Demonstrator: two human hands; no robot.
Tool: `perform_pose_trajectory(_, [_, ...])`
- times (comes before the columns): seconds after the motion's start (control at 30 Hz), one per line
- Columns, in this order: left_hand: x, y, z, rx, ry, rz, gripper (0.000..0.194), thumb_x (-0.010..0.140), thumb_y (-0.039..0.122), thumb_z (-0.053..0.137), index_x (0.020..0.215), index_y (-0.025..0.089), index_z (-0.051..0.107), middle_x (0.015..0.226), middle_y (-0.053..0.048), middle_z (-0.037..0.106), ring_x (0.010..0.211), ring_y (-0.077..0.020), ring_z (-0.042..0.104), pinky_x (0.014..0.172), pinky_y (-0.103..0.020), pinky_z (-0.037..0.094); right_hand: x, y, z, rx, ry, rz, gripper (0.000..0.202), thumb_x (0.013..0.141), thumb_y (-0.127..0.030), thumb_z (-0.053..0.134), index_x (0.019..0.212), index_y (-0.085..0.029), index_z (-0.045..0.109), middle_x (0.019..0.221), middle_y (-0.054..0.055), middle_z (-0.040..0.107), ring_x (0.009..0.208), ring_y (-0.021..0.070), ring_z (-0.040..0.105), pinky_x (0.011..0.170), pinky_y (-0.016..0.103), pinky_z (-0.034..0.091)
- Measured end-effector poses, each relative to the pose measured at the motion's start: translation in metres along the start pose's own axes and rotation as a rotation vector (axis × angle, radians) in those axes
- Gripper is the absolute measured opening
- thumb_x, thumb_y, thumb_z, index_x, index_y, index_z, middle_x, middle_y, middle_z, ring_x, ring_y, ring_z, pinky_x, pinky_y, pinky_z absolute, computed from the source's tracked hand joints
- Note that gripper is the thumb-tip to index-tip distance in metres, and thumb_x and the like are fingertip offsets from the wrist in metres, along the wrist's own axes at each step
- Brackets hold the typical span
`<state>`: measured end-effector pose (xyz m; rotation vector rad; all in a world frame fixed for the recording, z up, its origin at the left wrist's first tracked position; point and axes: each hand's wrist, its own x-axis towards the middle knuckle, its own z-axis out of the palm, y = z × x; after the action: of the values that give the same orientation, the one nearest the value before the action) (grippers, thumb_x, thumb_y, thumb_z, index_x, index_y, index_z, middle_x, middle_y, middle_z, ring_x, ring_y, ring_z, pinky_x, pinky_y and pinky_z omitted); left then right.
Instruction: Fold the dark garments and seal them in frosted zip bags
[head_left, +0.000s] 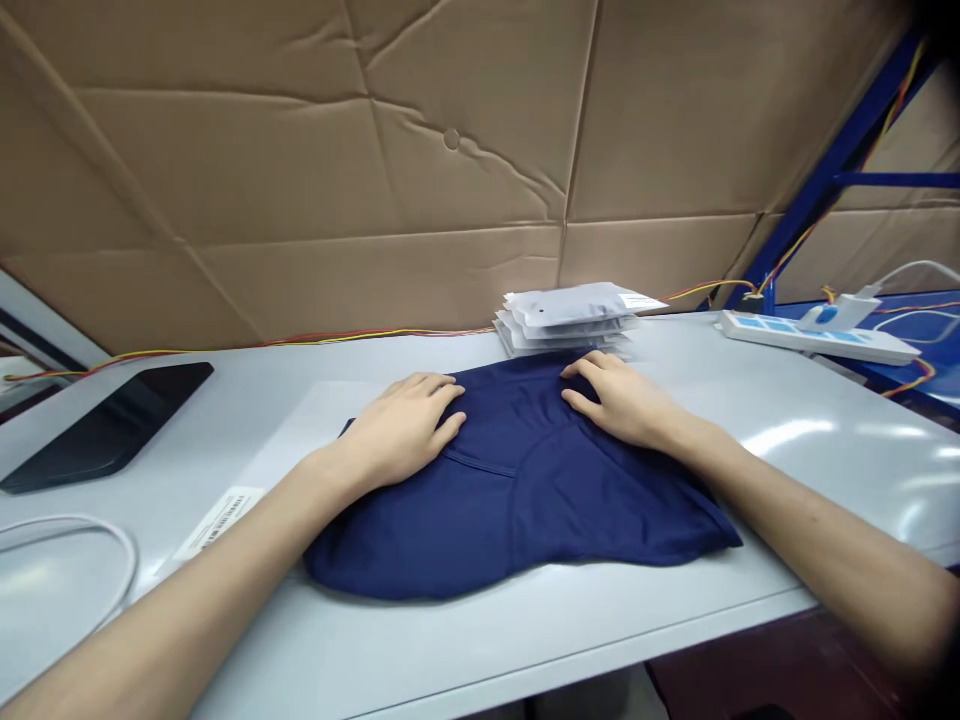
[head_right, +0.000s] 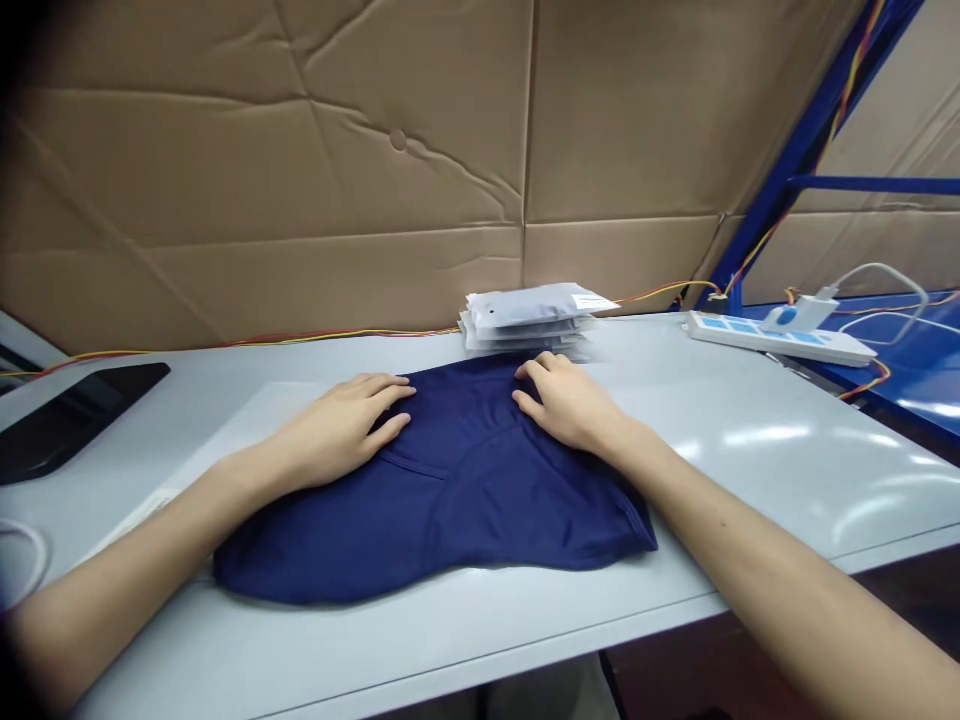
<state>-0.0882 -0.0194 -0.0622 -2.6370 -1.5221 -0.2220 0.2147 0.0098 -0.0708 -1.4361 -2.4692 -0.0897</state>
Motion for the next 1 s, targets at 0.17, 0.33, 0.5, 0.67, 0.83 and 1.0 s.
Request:
perform_pose_trajectory(0.17, [-0.0001,-0.0013,0.0012,-0.014,0.005,0.002,0.048,0.1,0.042,0.038,0.134,0.016,0.06,0.14,-0.014,0.059,0.131,-0.0311,0.053,0.112,-0.049,0.042,-0.0001,0.0018,0.0,-0.003,0.016,-0.015,0.031,0.097,-0.035,0.049,0.119,-0.019,0.065,0.116,0.013,0.067,0.11,0.0287,0.062,0.099,0.044,0.05])
perform_pose_trajectory(0.33, [0.0002,-0.0007,0.0005,-0.01,-0.006,0.001,0.05,0.101,0.042,0.037,0.136,0.014,0.059,0.141,-0.014,0.059,0.131,-0.0302,0.052,0.112,-0.047,0.041,-0.0003,0.0031,-0.0002,0.001,0.013,-0.013,0.032,0.097,-0.035,0.05,0.12,-0.018,0.065,0.117,0.013,0.067,0.112,0.0294,0.062,0.1,0.044,0.049])
perform_pose_trajectory(0.5, [0.0002,-0.0015,0.0014,-0.016,-0.01,-0.006,0.05,0.101,0.043,0.037,0.136,0.015,0.058,0.142,-0.014,0.058,0.133,-0.0301,0.051,0.112,-0.047,0.041,0.0,0.004,-0.0003,0.004,0.0,-0.013,0.035,0.097,-0.036,0.05,0.121,-0.015,0.065,0.118,0.014,0.066,0.111,0.0296,0.061,0.1,0.045,0.049])
perform_pose_trajectory(0.67, [0.0003,-0.0026,0.0026,-0.02,-0.009,-0.005,0.049,0.1,0.043,0.037,0.136,0.017,0.059,0.142,-0.013,0.058,0.133,-0.0295,0.051,0.113,-0.047,0.04,-0.0004,0.0044,-0.001,0.019,0.008,-0.025,0.034,0.097,-0.036,0.049,0.12,-0.017,0.067,0.117,0.013,0.067,0.11,0.0289,0.062,0.099,0.044,0.05])
perform_pose_trajectory(0.83, [0.0004,-0.0017,0.0017,-0.008,-0.025,-0.007,0.052,0.101,0.043,0.036,0.137,0.014,0.058,0.143,-0.014,0.057,0.133,-0.0295,0.051,0.113,-0.046,0.04,-0.0011,0.0051,-0.0012,0.025,0.004,-0.018,0.034,0.097,-0.036,0.05,0.121,-0.017,0.067,0.119,0.013,0.066,0.112,0.0288,0.062,0.1,0.044,0.049])
perform_pose_trajectory(1.0, [0.0005,-0.0031,0.0027,-0.001,-0.021,0.002,0.05,0.101,0.042,0.035,0.137,0.016,0.058,0.143,-0.013,0.057,0.133,-0.0289,0.051,0.113,-0.046,0.04,-0.0004,0.0067,-0.001,0.031,0.021,-0.021,0.033,0.097,-0.036,0.049,0.118,-0.018,0.068,0.117,0.013,0.069,0.109,0.0289,0.063,0.098,0.044,0.05])
